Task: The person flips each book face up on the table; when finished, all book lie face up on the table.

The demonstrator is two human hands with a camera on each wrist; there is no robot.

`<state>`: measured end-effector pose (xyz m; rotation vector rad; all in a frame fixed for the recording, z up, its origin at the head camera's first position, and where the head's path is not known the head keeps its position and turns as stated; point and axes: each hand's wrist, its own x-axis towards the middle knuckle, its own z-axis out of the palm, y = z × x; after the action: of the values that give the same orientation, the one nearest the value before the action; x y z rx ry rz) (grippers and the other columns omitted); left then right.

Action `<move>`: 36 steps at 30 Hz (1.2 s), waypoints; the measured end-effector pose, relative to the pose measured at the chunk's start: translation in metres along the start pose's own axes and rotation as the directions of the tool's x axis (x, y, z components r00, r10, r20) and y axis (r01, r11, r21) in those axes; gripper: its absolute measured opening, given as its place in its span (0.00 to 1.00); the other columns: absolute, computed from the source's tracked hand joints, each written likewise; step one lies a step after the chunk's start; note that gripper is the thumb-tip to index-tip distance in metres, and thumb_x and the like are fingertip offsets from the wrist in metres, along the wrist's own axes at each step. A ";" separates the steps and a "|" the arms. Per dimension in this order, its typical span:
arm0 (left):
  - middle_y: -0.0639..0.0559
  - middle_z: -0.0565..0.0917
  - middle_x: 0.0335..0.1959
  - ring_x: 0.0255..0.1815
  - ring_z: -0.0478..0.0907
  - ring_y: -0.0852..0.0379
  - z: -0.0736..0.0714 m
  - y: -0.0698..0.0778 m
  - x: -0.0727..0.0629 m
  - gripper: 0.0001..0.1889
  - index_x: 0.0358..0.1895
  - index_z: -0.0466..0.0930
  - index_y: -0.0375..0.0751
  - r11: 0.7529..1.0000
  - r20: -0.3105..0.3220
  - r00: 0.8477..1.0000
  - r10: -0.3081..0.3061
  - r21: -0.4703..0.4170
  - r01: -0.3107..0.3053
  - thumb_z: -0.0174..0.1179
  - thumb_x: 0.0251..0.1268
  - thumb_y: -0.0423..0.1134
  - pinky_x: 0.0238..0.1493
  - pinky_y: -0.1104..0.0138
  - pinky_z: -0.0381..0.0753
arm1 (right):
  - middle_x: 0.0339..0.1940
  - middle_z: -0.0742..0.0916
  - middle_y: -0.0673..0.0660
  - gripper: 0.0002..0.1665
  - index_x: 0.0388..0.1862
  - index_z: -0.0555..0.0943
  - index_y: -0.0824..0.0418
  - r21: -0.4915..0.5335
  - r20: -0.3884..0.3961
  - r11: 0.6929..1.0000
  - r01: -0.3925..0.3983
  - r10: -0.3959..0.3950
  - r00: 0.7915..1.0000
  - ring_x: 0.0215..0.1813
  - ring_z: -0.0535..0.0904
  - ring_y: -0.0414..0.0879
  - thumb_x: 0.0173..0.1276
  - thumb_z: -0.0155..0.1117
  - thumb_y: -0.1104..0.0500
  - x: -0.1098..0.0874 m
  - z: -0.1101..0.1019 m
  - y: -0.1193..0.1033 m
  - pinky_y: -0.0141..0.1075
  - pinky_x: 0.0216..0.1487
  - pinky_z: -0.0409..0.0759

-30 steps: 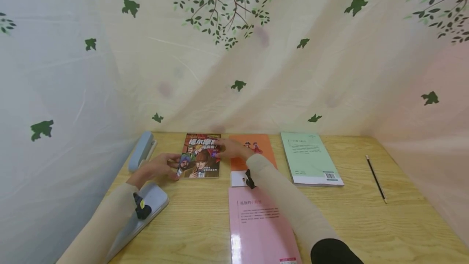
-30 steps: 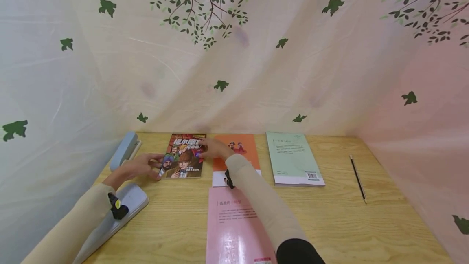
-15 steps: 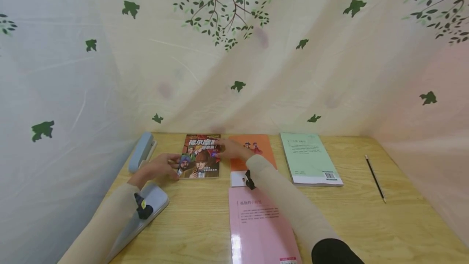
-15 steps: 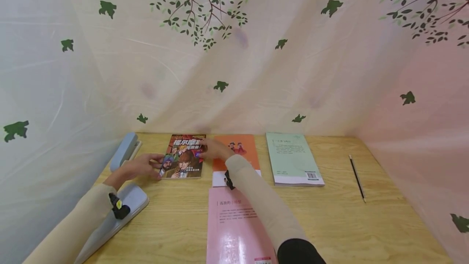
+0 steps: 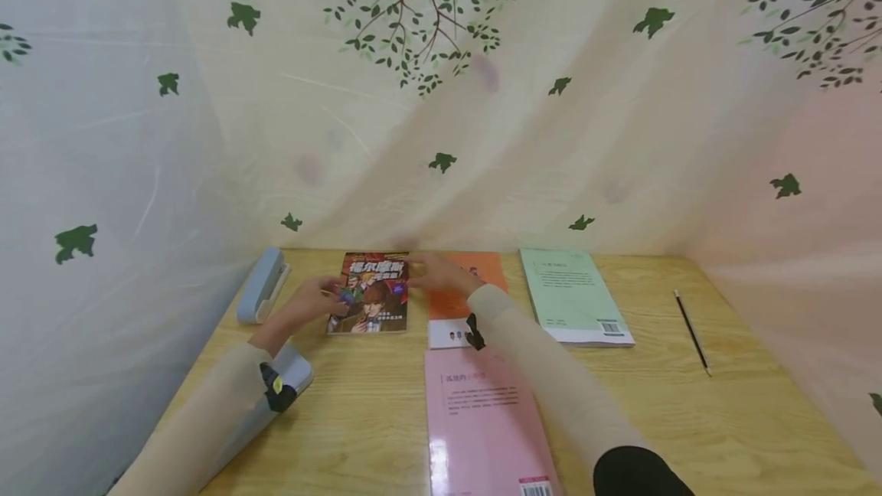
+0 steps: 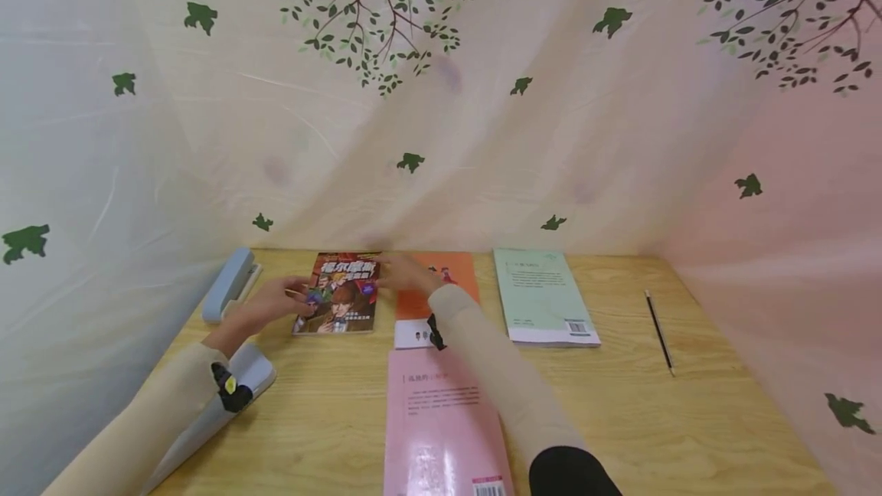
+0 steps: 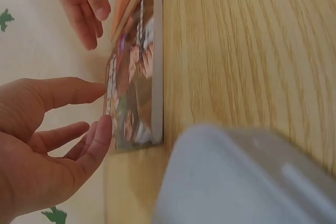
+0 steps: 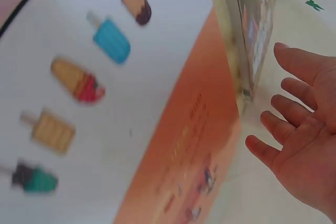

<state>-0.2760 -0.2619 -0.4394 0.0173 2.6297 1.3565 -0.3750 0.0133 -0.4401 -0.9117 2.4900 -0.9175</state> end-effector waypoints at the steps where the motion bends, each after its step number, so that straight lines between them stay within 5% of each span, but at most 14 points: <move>1: 0.25 0.75 0.61 0.59 0.77 0.35 0.003 0.002 0.000 0.35 0.72 0.65 0.24 1.000 -0.004 1.000 0.006 -0.016 -0.006 0.67 0.62 0.29 0.52 0.55 0.86 | 0.81 0.67 0.62 0.37 0.81 0.62 0.59 0.000 -0.010 1.000 0.001 -0.001 1.000 0.79 0.64 0.61 0.77 0.60 0.55 -0.003 -0.002 0.002 0.57 0.76 0.69; 3: 0.26 0.76 0.61 0.58 0.78 0.36 0.009 0.008 0.001 0.35 0.72 0.65 0.25 0.999 -0.003 1.000 0.020 -0.043 -0.020 0.67 0.63 0.30 0.51 0.56 0.87 | 0.81 0.67 0.61 0.37 0.81 0.62 0.57 0.007 -0.023 1.000 -0.005 0.005 1.000 0.78 0.66 0.59 0.77 0.59 0.54 -0.008 -0.008 0.004 0.58 0.76 0.69; 5: 0.26 0.76 0.61 0.56 0.80 0.39 0.016 0.013 0.002 0.36 0.73 0.64 0.26 0.996 0.004 0.999 0.038 -0.081 -0.038 0.67 0.63 0.30 0.50 0.58 0.87 | 0.80 0.69 0.61 0.37 0.81 0.63 0.57 -0.026 -0.046 1.000 -0.012 0.011 0.999 0.63 0.78 0.57 0.76 0.60 0.54 -0.011 -0.015 0.007 0.57 0.67 0.78; 7: 0.26 0.77 0.60 0.54 0.81 0.42 0.024 0.020 0.003 0.36 0.73 0.64 0.25 0.993 0.020 0.997 0.068 -0.101 -0.066 0.67 0.63 0.29 0.49 0.60 0.88 | 0.79 0.70 0.61 0.38 0.80 0.64 0.57 -0.044 -0.050 0.999 -0.026 0.023 0.998 0.45 0.80 0.58 0.75 0.61 0.54 -0.014 -0.023 0.008 0.57 0.55 0.84; 8: 0.26 0.78 0.59 0.52 0.82 0.43 0.028 0.022 0.003 0.35 0.73 0.64 0.25 0.990 0.029 0.996 0.083 -0.115 -0.080 0.67 0.63 0.29 0.48 0.62 0.88 | 0.79 0.70 0.61 0.38 0.80 0.64 0.58 -0.066 -0.053 0.997 -0.031 0.028 0.998 0.44 0.79 0.57 0.75 0.62 0.54 -0.015 -0.026 0.009 0.56 0.54 0.84; 10: 0.25 0.78 0.58 0.50 0.83 0.44 0.036 0.027 0.004 0.34 0.72 0.65 0.23 0.984 0.045 0.992 0.118 -0.137 -0.111 0.66 0.63 0.27 0.47 0.64 0.88 | 0.79 0.71 0.61 0.37 0.80 0.65 0.58 -0.108 -0.057 0.993 -0.044 0.038 0.998 0.47 0.81 0.58 0.75 0.62 0.53 -0.017 -0.033 0.010 0.56 0.57 0.83; 11: 0.25 0.78 0.57 0.49 0.83 0.45 0.040 0.029 0.004 0.34 0.72 0.65 0.23 0.982 0.054 0.990 0.128 -0.148 -0.119 0.66 0.63 0.27 0.47 0.64 0.88 | 0.79 0.71 0.60 0.37 0.80 0.65 0.58 -0.123 -0.057 0.991 -0.056 0.049 0.997 0.56 0.81 0.58 0.75 0.62 0.52 -0.019 -0.036 0.011 0.55 0.64 0.80; 15: 0.26 0.79 0.57 0.49 0.84 0.47 0.058 0.037 0.007 0.34 0.71 0.65 0.22 0.974 0.091 0.983 0.159 -0.176 -0.141 0.66 0.63 0.26 0.48 0.64 0.88 | 0.80 0.70 0.59 0.37 0.79 0.66 0.58 -0.158 -0.081 0.982 -0.106 0.094 0.992 0.80 0.63 0.58 0.76 0.62 0.51 -0.027 -0.048 0.018 0.54 0.81 0.63; 22: 0.29 0.80 0.57 0.53 0.85 0.44 0.087 0.050 0.009 0.34 0.72 0.67 0.26 0.969 0.133 0.978 0.159 -0.213 -0.129 0.67 0.62 0.26 0.53 0.60 0.88 | 0.80 0.69 0.63 0.38 0.79 0.65 0.62 -0.171 -0.104 0.978 -0.122 0.106 0.989 0.82 0.59 0.60 0.75 0.64 0.55 -0.046 -0.068 0.031 0.55 0.82 0.61; 29: 0.28 0.78 0.59 0.58 0.81 0.36 0.105 0.052 0.013 0.37 0.72 0.66 0.25 0.960 0.172 0.958 0.228 -0.203 -0.192 0.69 0.58 0.25 0.57 0.56 0.86 | 0.80 0.68 0.65 0.39 0.78 0.65 0.66 -0.198 -0.108 0.972 -0.124 0.105 0.989 0.82 0.59 0.63 0.72 0.66 0.59 -0.056 -0.082 0.054 0.56 0.81 0.61; 36: 0.32 0.80 0.61 0.61 0.80 0.37 0.115 0.051 0.012 0.42 0.73 0.66 0.30 0.975 0.192 0.965 0.177 -0.171 -0.145 0.74 0.53 0.27 0.61 0.52 0.84 | 0.78 0.69 0.69 0.39 0.76 0.65 0.71 -0.211 -0.104 0.973 -0.098 0.077 0.992 0.80 0.60 0.66 0.69 0.67 0.64 -0.066 -0.089 0.068 0.58 0.80 0.61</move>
<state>-0.2724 -0.1385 -0.4648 0.3400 2.3882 1.5182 -0.4011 0.1383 -0.4141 -0.8319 2.7289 -0.6869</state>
